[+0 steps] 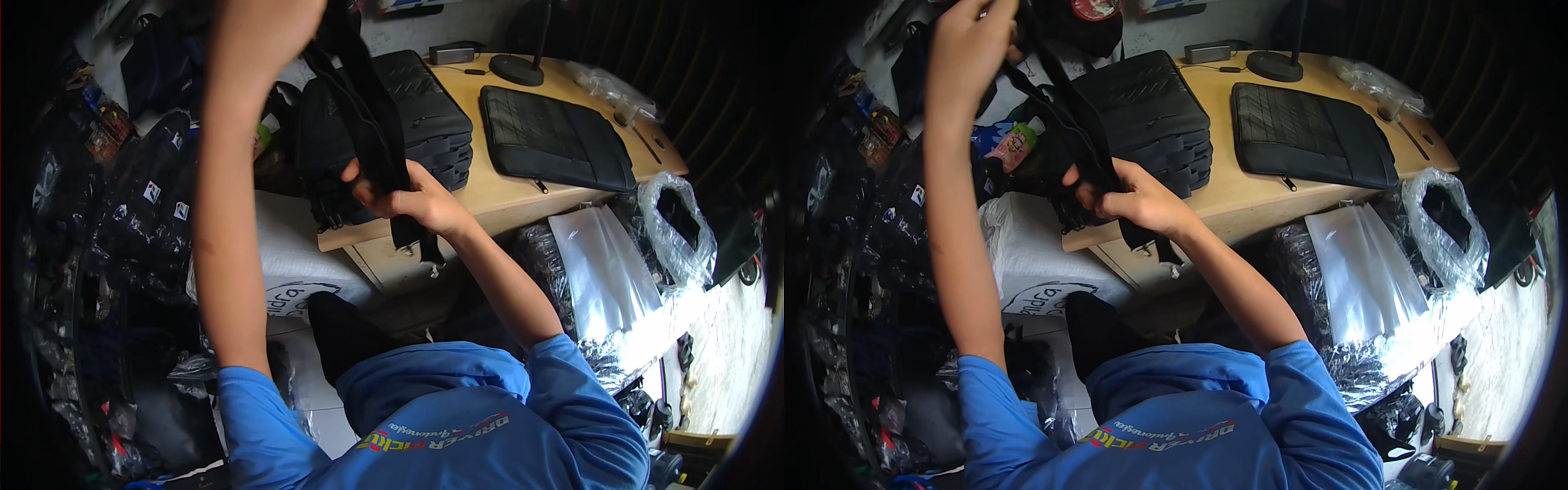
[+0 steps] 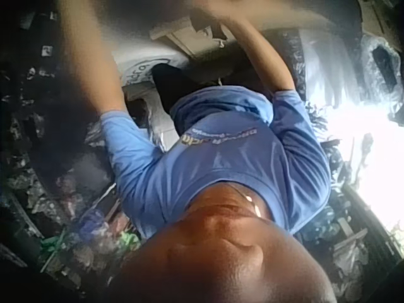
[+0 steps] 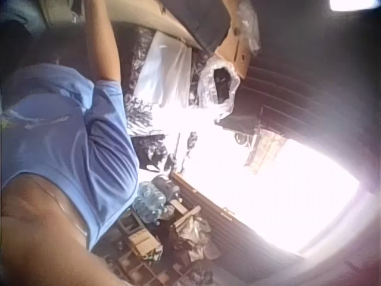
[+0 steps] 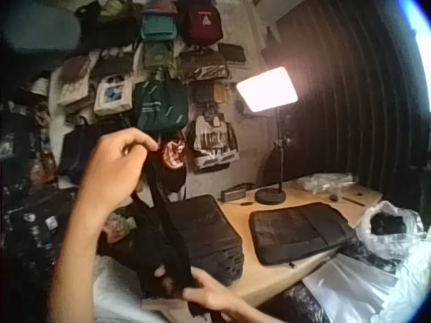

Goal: The person places a black laptop sleeve into a clear plastic bag by hand, folds the bag over, and stacks the packaged item onto other similar items.

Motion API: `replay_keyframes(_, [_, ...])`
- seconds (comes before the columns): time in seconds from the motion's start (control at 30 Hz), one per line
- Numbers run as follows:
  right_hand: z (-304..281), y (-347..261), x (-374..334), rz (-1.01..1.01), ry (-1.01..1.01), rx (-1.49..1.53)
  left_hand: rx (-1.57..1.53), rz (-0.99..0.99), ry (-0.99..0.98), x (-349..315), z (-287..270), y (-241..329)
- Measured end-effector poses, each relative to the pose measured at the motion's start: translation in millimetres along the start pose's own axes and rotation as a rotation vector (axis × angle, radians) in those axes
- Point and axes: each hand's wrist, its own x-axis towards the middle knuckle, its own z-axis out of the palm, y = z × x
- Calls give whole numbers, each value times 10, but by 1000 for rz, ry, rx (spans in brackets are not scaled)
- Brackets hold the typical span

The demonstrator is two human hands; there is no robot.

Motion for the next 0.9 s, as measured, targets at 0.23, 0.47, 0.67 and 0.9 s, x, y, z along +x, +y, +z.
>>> replay_keyframes(0.23, [-149,-174,-96,-79,135,-232,-55,-58,-35,-76,-72,-161])
replay_keyframes(0.47, [-308,-276,-87,-131,126,-254,-285,-52,-46,-132,-69,-169])
replay_keyframes(0.67, [-244,-314,-26,-116,258,-216,-439,-146,-120,-141,-23,-276])
replay_keyframes(0.9, [-25,-586,254,-277,321,-330,-522,-18,-201,-324,123,-368])
